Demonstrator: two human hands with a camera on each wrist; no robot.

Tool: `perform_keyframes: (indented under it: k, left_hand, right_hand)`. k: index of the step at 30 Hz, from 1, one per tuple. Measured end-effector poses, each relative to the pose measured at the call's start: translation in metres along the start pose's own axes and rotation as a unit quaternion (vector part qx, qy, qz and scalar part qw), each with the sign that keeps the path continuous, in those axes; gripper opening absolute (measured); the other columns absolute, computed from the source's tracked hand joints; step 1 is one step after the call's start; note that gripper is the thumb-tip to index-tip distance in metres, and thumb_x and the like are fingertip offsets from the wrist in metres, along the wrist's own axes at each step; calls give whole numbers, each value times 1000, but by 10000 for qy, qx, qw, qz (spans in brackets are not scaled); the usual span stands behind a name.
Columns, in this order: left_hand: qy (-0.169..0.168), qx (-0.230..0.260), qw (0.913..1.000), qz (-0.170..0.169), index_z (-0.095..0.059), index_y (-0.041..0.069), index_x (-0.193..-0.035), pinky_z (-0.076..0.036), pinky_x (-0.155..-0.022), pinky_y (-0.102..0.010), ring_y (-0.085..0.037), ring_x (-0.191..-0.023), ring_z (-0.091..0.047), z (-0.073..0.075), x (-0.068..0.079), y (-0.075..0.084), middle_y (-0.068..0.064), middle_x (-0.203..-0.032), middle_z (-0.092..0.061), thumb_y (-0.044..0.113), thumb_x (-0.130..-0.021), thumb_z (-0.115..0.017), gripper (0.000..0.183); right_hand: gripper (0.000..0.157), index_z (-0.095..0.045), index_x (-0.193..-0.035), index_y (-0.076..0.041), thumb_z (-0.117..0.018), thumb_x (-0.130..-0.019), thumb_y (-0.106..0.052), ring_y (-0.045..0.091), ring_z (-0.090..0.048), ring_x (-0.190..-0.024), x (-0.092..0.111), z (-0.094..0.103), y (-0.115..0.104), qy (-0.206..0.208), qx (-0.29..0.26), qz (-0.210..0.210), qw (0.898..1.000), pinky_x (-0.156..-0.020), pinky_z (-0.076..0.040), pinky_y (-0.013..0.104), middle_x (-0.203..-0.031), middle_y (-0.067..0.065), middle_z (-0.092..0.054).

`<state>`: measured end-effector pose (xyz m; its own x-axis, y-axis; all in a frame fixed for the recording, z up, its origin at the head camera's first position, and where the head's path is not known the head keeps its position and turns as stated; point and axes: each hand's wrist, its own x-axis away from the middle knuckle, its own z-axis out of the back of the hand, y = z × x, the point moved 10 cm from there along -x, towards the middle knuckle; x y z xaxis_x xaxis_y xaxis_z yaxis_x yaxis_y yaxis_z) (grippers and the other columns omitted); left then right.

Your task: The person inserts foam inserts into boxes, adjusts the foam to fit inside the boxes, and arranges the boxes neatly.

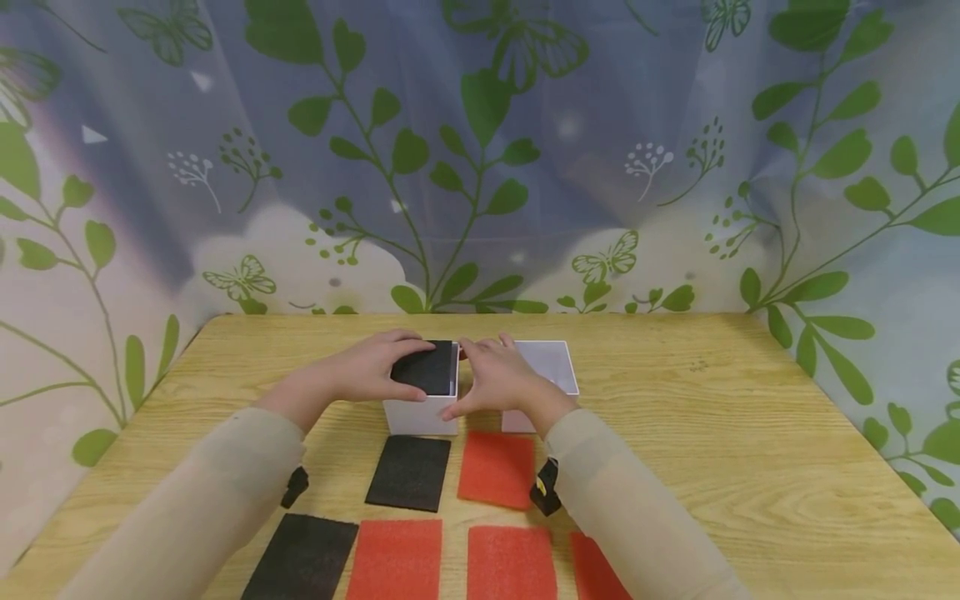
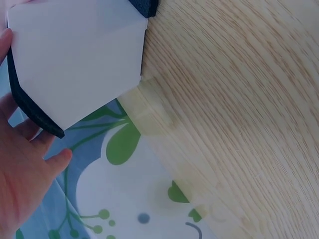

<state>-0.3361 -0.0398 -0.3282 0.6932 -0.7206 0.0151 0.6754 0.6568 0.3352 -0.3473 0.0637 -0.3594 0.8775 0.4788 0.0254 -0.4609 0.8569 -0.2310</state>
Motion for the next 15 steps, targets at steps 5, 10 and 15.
perform_keyframes:
  k: [5,10,15]
  left_hand:
    - [2,31,10000,-52,-41,7,-140,-35,-99,-50,-37,-127,-37,-1,-2,2,-21,-141,-36,45,-83,-67,74]
    - [-37,176,9998,6,-40,8,-141,-35,-99,-50,-36,-128,-35,-2,-2,1,-20,-142,-34,45,-83,-67,74]
    - [-36,231,9997,51,-40,8,-141,-35,-99,-49,-35,-129,-34,-3,-2,1,-19,-143,-34,45,-82,-68,75]
  right_hand:
    - [115,-27,-146,-3,-69,-63,-70,24,-37,-129,0,0,0,-5,33,8,10000,-111,-5,50,-130,1,-53]
    - [115,-27,-146,-4,-69,-63,-70,23,-38,-128,-1,0,0,-7,5,-9,10000,-111,-4,49,-129,0,-54]
    - [114,-27,-146,-4,-70,-63,-70,23,-38,-128,-1,-1,1,1,-7,-13,10000,-111,-4,49,-129,0,-54]
